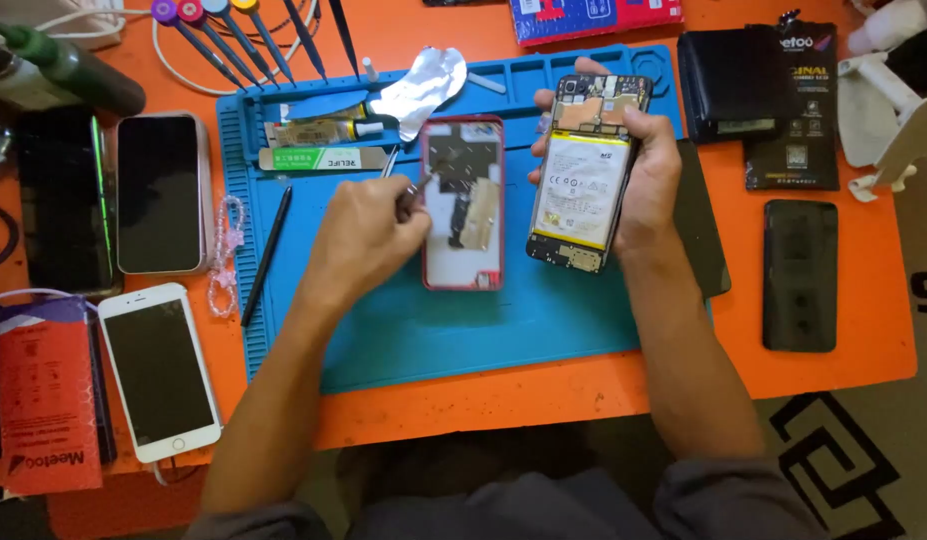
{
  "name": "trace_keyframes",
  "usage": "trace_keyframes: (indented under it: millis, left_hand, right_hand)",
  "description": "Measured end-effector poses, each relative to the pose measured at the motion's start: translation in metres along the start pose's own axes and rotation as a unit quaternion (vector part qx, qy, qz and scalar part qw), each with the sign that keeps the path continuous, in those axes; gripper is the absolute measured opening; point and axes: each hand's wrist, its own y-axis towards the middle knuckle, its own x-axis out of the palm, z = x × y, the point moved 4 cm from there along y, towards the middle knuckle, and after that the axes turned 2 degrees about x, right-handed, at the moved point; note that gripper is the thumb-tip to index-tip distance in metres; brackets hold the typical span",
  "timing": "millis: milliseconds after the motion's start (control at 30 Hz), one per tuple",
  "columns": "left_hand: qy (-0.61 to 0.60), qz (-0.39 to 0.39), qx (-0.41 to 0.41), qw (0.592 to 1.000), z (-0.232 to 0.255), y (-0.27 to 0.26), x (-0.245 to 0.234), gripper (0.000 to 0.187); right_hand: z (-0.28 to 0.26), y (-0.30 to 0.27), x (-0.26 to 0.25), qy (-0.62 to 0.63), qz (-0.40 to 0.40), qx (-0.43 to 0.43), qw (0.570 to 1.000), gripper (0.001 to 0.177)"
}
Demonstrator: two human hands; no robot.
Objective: The person removes the battery from a disassembled smartphone using a prying tool and tweezers. They then apply adhesive to the battery compartment and place the battery back into the phone.
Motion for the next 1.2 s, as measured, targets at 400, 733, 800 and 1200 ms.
trace_keyframes:
  millis: [400, 733, 800, 1200]
  left_hand:
    - [0.141, 0.175, -0.004, 0.974, -0.040, 0.035, -0.019, 0.024]
    - [0.205, 0.180, 0.113, 0.955, 0.008, 0.035, 0.006, 0.004]
    - [0.229, 0.159, 0.142, 0.950, 0.018, 0.042, 0.021, 0.016]
    - [0.267, 0.139, 0.154, 0.941, 0.040, 0.082, 0.039, 0.016]
  right_hand:
    - [0.013, 0.003, -0.001, -0.001, -0.010, 0.026, 1.000, 0.061]
    - [0.025, 0.006, 0.001, -0.002, -0.023, 0.037, 0.999, 0.059]
    - [0.027, 0.007, 0.000, 0.003, -0.003, 0.048, 0.999, 0.059]
    - [0.014, 0.011, -0.013, 0.013, 0.042, 0.020, 0.999, 0.059]
